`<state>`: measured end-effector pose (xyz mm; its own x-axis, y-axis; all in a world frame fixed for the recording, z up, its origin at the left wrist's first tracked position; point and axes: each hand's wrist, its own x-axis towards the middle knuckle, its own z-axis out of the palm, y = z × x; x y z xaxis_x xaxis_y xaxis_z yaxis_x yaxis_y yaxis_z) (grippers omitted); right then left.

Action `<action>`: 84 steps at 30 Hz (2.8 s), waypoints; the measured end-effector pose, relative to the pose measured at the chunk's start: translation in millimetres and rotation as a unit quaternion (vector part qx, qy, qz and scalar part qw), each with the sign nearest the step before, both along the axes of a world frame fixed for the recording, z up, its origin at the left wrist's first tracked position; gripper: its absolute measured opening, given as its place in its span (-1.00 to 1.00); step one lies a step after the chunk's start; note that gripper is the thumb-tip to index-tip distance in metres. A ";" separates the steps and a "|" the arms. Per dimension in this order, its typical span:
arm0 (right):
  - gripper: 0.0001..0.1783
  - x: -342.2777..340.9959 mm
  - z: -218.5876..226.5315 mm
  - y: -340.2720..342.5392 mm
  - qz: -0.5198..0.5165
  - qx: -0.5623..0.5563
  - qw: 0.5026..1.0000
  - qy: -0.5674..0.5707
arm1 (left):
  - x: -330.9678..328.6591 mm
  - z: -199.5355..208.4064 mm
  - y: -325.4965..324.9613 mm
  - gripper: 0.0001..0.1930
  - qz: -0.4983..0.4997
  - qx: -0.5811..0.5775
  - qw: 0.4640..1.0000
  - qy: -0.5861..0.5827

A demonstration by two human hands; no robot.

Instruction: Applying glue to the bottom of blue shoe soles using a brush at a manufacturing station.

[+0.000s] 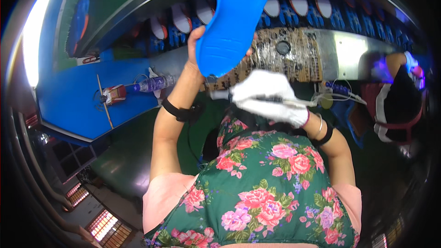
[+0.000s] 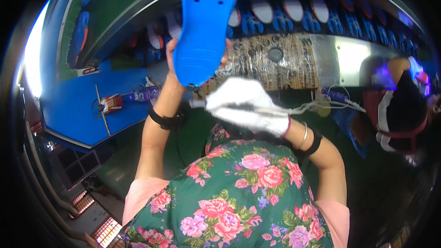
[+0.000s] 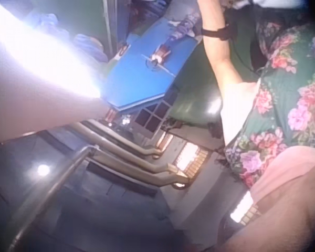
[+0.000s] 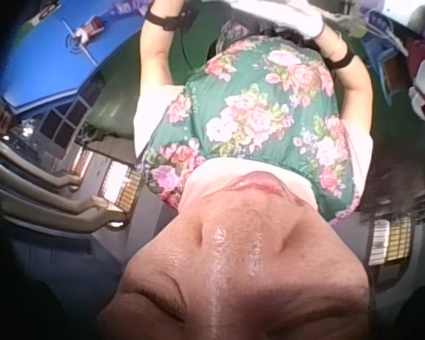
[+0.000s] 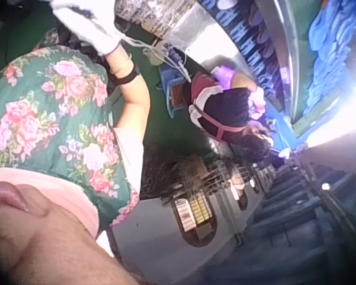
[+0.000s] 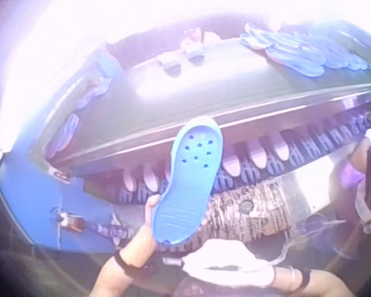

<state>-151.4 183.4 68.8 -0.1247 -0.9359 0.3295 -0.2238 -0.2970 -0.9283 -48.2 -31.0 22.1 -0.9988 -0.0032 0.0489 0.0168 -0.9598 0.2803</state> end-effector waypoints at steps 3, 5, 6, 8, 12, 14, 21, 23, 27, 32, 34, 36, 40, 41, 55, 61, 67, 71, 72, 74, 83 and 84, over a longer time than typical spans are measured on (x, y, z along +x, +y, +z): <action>-0.82 0.2 3.3 1.2 -0.016 0.039 0.987 -0.158 | 7.9 -3.0 10.2 0.02 0.032 0.002 0.999 -0.013; -0.81 -18.0 4.0 -10.3 -0.127 0.004 0.991 -0.052 | 13.3 4.6 24.8 -0.05 0.105 0.046 0.980 -0.161; -0.80 -28.9 5.3 -17.6 -0.143 -0.015 0.990 0.006 | 20.0 -2.6 27.7 -0.07 0.091 0.060 0.984 -0.142; -0.78 -47.3 12.6 -34.0 -0.188 -0.067 0.970 0.136 | 32.2 -24.0 36.2 -0.09 0.055 0.064 0.991 -0.108; -0.73 -53.9 27.6 -54.4 -0.253 -0.140 0.909 0.298 | 48.0 -24.2 47.8 -0.06 0.033 0.103 0.990 -0.089; -0.75 -35.7 33.8 -57.3 -0.202 -0.143 0.926 0.286 | 62.6 -27.5 40.9 -0.04 0.066 0.074 0.989 -0.108; -0.86 -44.6 16.8 -30.6 -0.132 -0.060 0.979 -0.144 | 108.3 34.0 -25.0 0.33 0.193 -0.121 0.973 0.023; -0.83 -47.0 6.5 -20.2 -0.205 0.027 0.938 -0.277 | 118.1 57.3 -58.3 0.35 0.209 -0.076 0.971 0.083; -0.79 -31.9 -20.1 -30.2 -0.206 0.057 0.932 -0.294 | 137.8 75.0 -177.1 0.33 0.215 -0.067 0.958 0.178; -0.80 2.2 -46.3 -51.6 -0.149 0.124 0.944 -0.268 | 148.3 84.5 -266.1 0.12 0.442 0.103 0.888 0.077; -0.80 8.9 -57.4 -52.6 -0.172 0.136 0.939 -0.264 | 142.1 85.0 -262.1 -0.03 0.584 0.085 0.805 -0.064; -0.80 8.5 -63.8 -49.9 -0.187 0.151 0.930 -0.279 | 137.9 80.1 -264.4 -0.06 0.594 0.014 0.800 -0.082; -0.80 6.3 -79.4 -42.9 -0.220 0.177 0.924 -0.260 | 146.3 83.2 -295.9 -0.16 0.671 -0.364 0.596 -0.248; -0.80 6.2 -80.9 -38.5 -0.229 0.175 0.918 -0.271 | 144.1 85.8 -304.3 -0.19 0.658 -0.563 0.360 -0.347; -0.84 -5.1 -106.8 -35.7 -0.241 0.141 0.899 -0.337 | 46.1 61.4 -234.5 -0.05 0.439 -0.783 0.293 -0.329; -0.86 -30.9 -111.9 -5.6 -0.314 0.089 0.908 -0.262 | -127.0 58.9 -55.2 -0.12 0.289 -0.892 0.341 -0.066; -0.83 -59.7 -114.7 39.9 -0.362 0.096 0.899 -0.225 | -332.9 57.0 41.6 0.10 0.255 -0.892 0.373 0.023; -0.83 -68.2 -116.5 63.4 -0.370 0.092 0.897 -0.224 | -455.7 56.0 52.9 0.18 0.246 -0.877 0.391 -0.129; -0.82 -70.4 -117.7 69.9 -0.373 0.097 0.894 -0.230 | -473.9 56.3 52.5 0.14 0.240 -0.885 0.371 -0.148; -0.81 -76.5 -120.3 80.8 -0.383 0.097 0.893 -0.215 | -500.3 51.9 47.1 -0.01 0.261 -0.881 0.353 -0.178; -0.84 -105.3 -116.8 89.9 -0.399 0.061 0.896 -0.182 | -418.9 54.3 10.6 -0.63 0.359 -0.512 0.779 -0.051; -0.84 -103.1 -114.7 86.1 -0.381 0.066 0.903 -0.186 | -388.4 51.7 -9.7 -0.67 0.387 -0.497 0.776 -0.012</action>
